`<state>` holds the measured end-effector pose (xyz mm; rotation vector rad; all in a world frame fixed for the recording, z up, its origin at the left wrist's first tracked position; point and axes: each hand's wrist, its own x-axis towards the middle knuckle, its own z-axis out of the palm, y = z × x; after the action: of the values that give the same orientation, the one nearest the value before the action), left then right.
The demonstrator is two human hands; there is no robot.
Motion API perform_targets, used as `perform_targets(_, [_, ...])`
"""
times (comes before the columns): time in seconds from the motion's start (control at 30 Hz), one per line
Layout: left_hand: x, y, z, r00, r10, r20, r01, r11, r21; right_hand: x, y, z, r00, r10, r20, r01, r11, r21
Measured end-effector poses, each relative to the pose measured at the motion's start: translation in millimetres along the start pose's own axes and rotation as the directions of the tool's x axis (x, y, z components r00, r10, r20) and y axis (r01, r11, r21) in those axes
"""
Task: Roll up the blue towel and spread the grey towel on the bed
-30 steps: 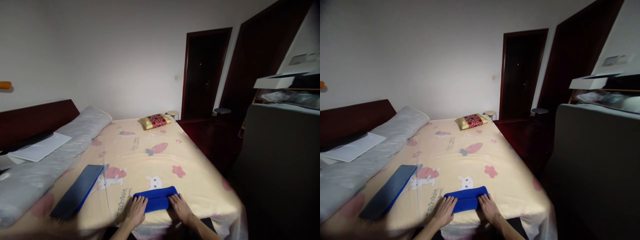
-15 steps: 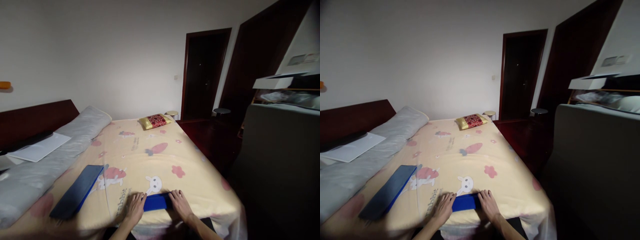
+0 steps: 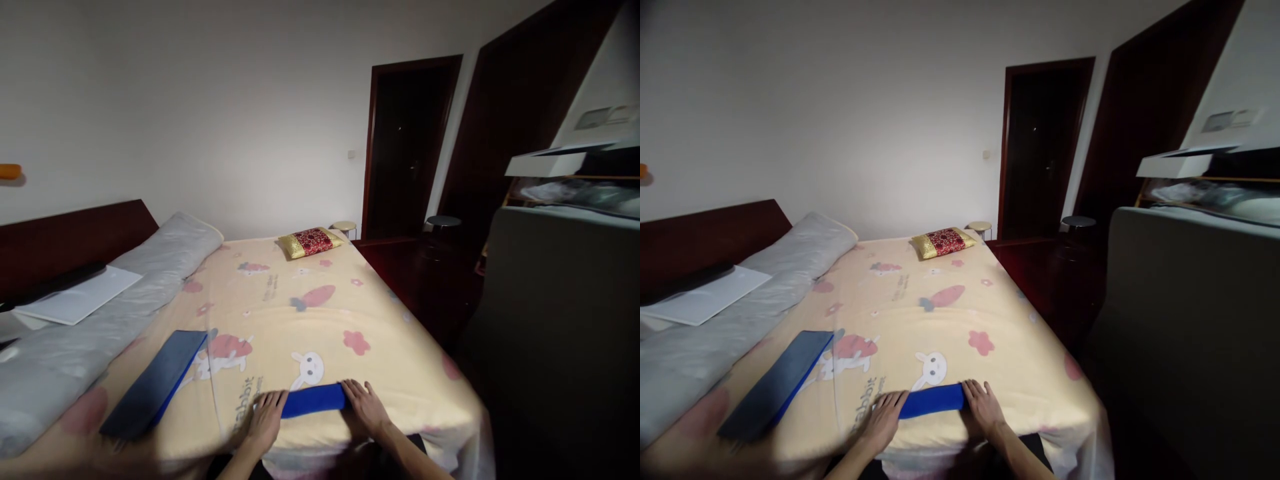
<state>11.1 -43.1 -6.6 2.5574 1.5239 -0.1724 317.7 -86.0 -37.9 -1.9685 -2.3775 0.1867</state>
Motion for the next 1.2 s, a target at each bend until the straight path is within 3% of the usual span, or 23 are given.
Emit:
perform_targets(0.1, [-2.8, -1.0, -10.1, 1.000, -0.006, -0.017, 0.006, 1.000, -0.025, -2.2, -0.2, -8.8, 1.000, -0.003, 0.011, 0.002, 0.999, 0.035])
perform_targets(0.23, [-6.7, -0.2, -19.7, 0.998, -0.056, 0.042, 0.056, 0.998, -0.018, -4.9, -4.6, -11.5, 0.999, -0.034, 0.021, 0.032, 0.997, 0.068])
perform_targets(0.47, [-8.6, -7.0, -7.8, 0.993, -0.100, 0.060, 0.096, 0.994, 0.058, -7.4, 1.9, 0.7, 0.998, -0.034, 0.049, 0.026, 0.988, 0.155])
perform_targets(0.77, [-6.5, -12.9, -0.2, 0.986, -0.160, 0.054, 0.156, 0.985, 0.079, -2.8, 11.5, 5.0, 0.996, -0.059, 0.062, 0.050, 0.988, 0.147])
perform_targets(0.97, [-2.1, -18.1, 7.3, 0.984, -0.172, 0.053, 0.168, 0.984, 0.063, -2.6, 11.9, -21.1, 0.996, -0.068, 0.052, 0.056, 0.977, 0.205])
perform_targets(1.2, [1.6, -22.6, 16.8, 0.984, -0.170, 0.058, 0.167, 0.985, 0.046, -0.6, 9.2, -71.0, 0.998, -0.003, 0.062, -0.030, 0.851, 0.524])
